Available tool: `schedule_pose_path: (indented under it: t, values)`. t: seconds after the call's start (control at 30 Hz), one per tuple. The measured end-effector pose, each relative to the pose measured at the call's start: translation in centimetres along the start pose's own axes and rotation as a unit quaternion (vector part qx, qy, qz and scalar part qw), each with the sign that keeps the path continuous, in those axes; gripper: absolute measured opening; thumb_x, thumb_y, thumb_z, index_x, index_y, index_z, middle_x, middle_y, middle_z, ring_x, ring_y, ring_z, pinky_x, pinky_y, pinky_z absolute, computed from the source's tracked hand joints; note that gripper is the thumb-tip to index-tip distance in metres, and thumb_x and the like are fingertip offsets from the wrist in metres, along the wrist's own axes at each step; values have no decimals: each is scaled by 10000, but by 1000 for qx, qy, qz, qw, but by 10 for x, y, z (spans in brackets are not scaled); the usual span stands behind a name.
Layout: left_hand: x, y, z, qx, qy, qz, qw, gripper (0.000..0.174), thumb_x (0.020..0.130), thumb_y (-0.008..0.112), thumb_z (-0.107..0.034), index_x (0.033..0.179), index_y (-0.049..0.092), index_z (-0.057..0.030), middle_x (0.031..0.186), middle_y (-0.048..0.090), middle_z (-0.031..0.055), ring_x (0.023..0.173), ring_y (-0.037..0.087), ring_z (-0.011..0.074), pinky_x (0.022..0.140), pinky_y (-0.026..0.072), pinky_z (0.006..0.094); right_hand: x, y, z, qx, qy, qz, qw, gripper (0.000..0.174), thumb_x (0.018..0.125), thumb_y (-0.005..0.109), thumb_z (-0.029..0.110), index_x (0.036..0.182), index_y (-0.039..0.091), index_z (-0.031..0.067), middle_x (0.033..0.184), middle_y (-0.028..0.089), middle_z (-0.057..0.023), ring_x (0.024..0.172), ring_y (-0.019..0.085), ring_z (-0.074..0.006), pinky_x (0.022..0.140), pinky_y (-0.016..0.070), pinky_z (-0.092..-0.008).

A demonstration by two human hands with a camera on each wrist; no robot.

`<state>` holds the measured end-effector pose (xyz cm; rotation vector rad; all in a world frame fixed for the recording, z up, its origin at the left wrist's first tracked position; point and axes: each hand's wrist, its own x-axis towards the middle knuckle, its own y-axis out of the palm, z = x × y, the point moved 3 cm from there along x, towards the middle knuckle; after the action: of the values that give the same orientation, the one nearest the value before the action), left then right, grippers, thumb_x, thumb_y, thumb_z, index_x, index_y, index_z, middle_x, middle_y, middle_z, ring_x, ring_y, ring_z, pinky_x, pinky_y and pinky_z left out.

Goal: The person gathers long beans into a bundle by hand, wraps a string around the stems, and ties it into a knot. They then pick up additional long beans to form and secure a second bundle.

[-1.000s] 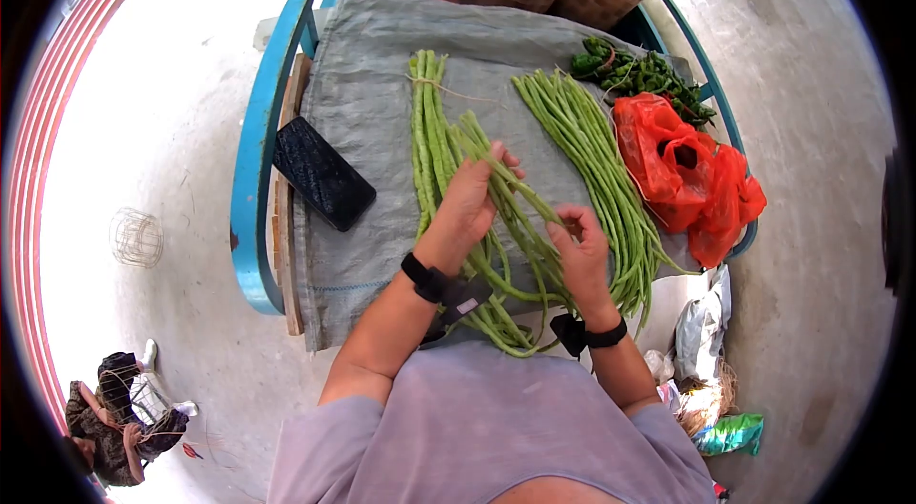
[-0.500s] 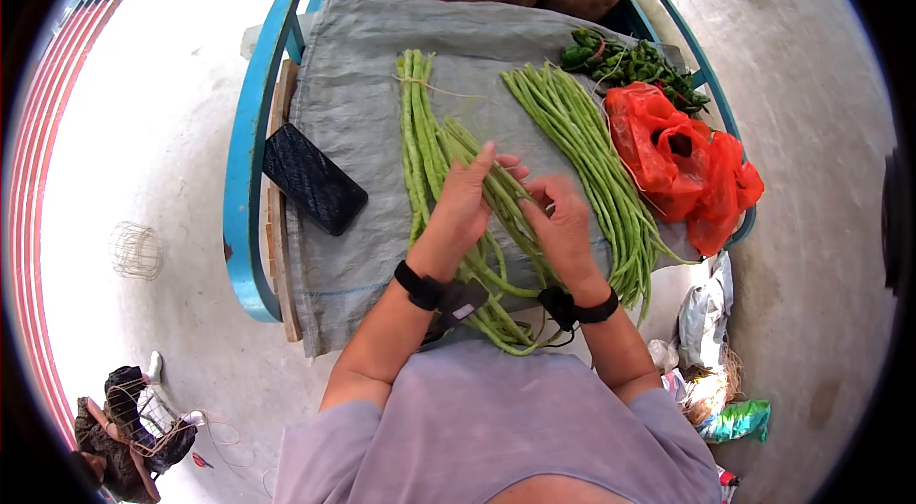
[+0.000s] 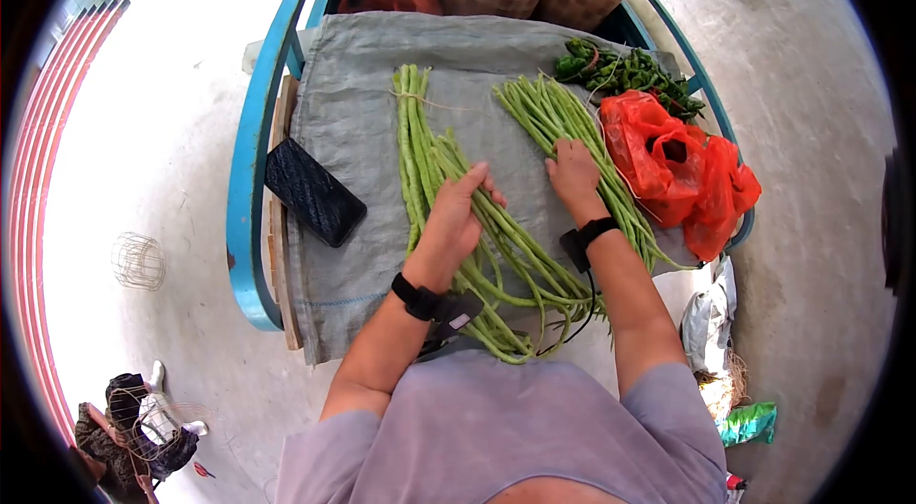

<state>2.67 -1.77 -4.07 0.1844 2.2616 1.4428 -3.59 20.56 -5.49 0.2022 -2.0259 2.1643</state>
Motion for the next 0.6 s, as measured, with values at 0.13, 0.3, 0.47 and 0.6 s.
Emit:
schedule_pose_path:
  t: [0.13,0.3,0.47,0.6]
  values:
    - [-1,-4,1,-5,2,-17,1000,115,919,623,-167,919,558,-71,799,600,48,706,588,190,700,516,355,-2,-9,11,-10,-56,-26,998,214,790,678,205,927,567,83,973,614,-109,920,581,-310,748,463,-455]
    - [3,-12,7,-15,-21,-72,997,148,912,637,-185,980,565,-76,952,642,84,839,610,203,748,516,357,-23,-34,24,165,-45,-66,983,172,847,642,164,929,574,29,741,622,-89,722,614,-265,671,472,-400]
    - [-2,1,2,26,3,-32,999,266,913,639,-204,1123,541,-75,1124,629,96,952,597,207,788,503,352,-71,-71,56,490,3,34,871,180,876,641,84,1034,603,7,790,593,-53,701,549,-127,644,449,-260]
    - [-5,6,1,22,26,60,998,293,934,607,-221,1174,552,-63,1185,614,88,962,596,193,786,499,338,-89,-79,76,454,-56,1,889,207,858,663,61,1043,606,-10,857,604,-61,726,556,-123,656,452,-254]
